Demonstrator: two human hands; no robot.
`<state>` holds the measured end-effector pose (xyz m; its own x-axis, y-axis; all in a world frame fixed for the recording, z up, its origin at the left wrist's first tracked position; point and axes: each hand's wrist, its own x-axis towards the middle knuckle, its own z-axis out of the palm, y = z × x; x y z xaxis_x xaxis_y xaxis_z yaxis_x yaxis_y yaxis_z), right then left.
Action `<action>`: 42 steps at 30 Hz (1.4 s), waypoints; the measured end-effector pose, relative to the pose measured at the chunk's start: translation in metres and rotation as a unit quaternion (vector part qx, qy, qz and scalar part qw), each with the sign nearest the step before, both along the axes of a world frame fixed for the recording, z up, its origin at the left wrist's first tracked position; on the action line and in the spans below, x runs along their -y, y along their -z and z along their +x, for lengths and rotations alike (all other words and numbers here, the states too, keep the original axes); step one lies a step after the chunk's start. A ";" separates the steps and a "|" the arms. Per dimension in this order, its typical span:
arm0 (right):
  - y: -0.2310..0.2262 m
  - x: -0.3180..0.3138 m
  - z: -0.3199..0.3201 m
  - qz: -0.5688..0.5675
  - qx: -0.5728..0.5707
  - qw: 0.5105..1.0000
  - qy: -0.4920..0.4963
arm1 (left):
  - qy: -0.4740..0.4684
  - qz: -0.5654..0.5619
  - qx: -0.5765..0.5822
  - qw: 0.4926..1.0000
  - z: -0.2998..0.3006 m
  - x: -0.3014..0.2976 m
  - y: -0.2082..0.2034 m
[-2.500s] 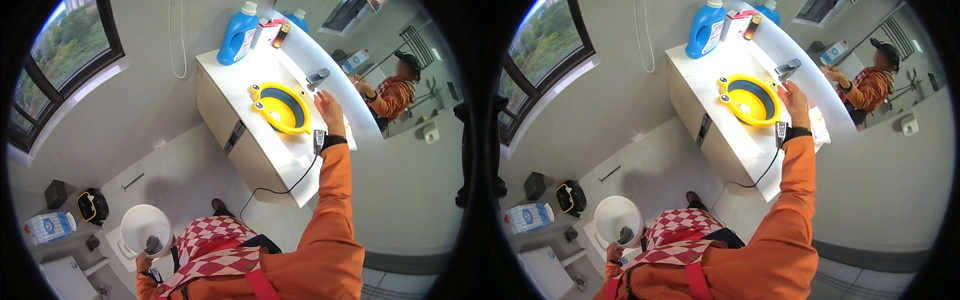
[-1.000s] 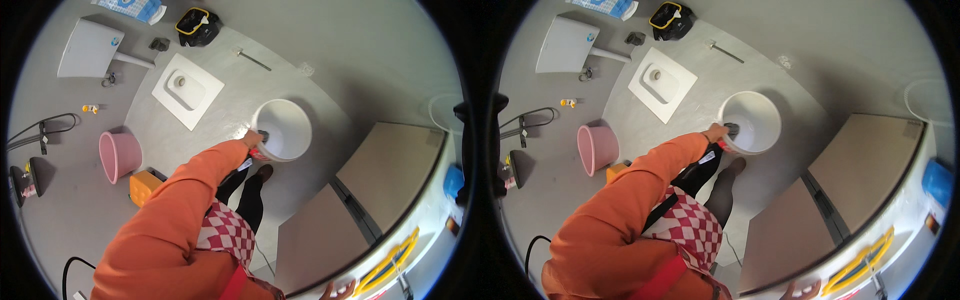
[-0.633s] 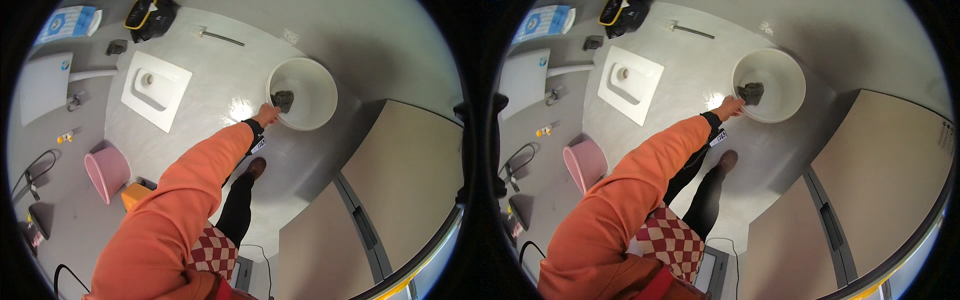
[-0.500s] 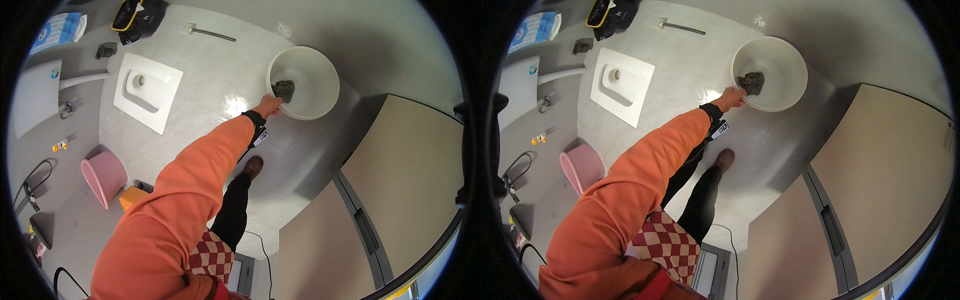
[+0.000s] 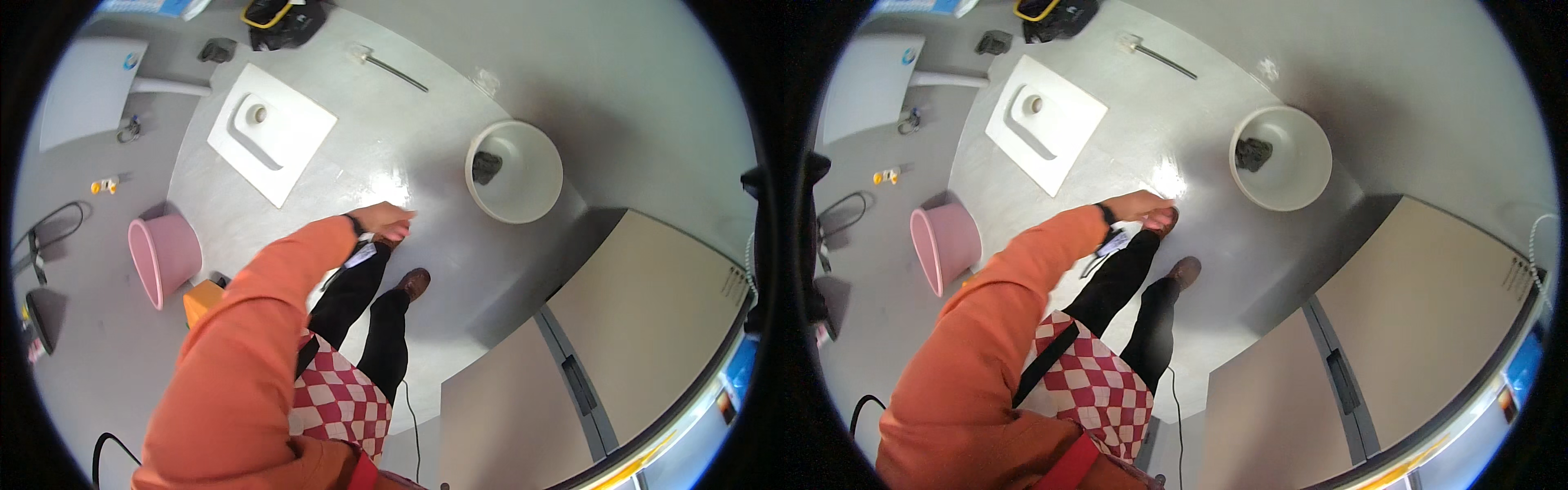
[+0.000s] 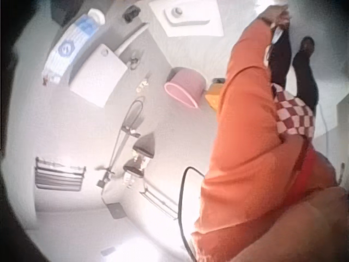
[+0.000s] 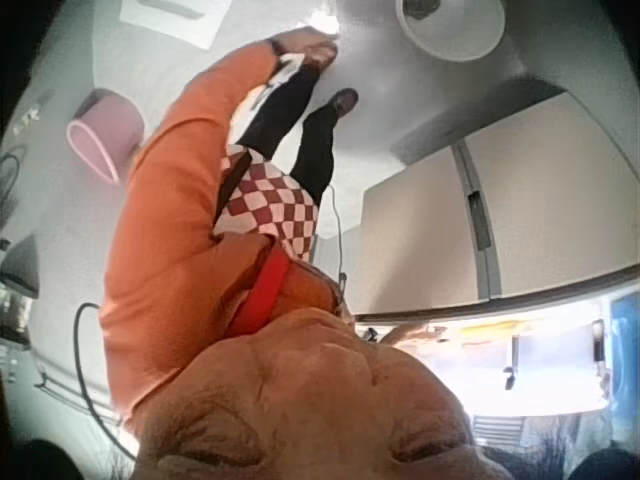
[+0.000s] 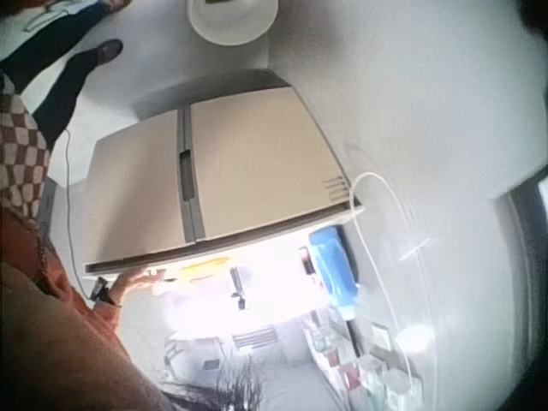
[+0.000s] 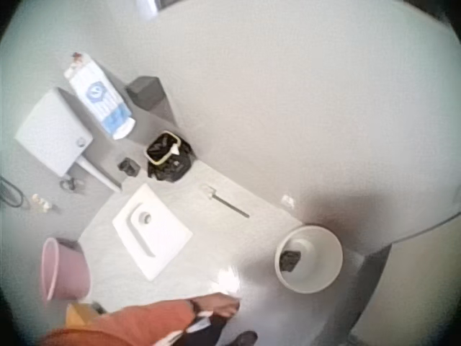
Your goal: The person scrubs a squat toilet with a steel wool pad, then rinses it with a handheld sprayer. They use a toilet brush to scrub the bowl and floor, rinse the brush, and continue scrubbing the floor and toilet surfaces.
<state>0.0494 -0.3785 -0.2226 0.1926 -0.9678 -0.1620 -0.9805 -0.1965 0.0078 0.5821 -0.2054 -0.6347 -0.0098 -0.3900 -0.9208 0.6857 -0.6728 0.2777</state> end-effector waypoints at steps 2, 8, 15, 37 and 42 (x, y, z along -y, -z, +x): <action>-0.013 0.002 -0.010 0.043 -0.011 0.999 0.023 | -0.041 0.010 0.010 0.999 0.022 -0.069 -0.047; -0.050 0.029 0.037 -0.038 0.001 0.994 -0.107 | -0.146 0.143 0.139 0.969 0.051 -0.265 -0.162; -0.015 0.068 0.157 0.374 0.136 0.906 -0.143 | -0.305 0.203 0.138 0.920 -0.032 -0.340 -0.210; 0.450 0.106 0.573 0.345 0.013 0.800 -0.491 | -0.260 0.174 0.169 0.935 0.078 -0.228 -0.226; 0.486 0.080 0.611 0.322 -0.048 0.829 -0.454 | -0.298 0.106 0.123 0.941 0.074 -0.190 -0.192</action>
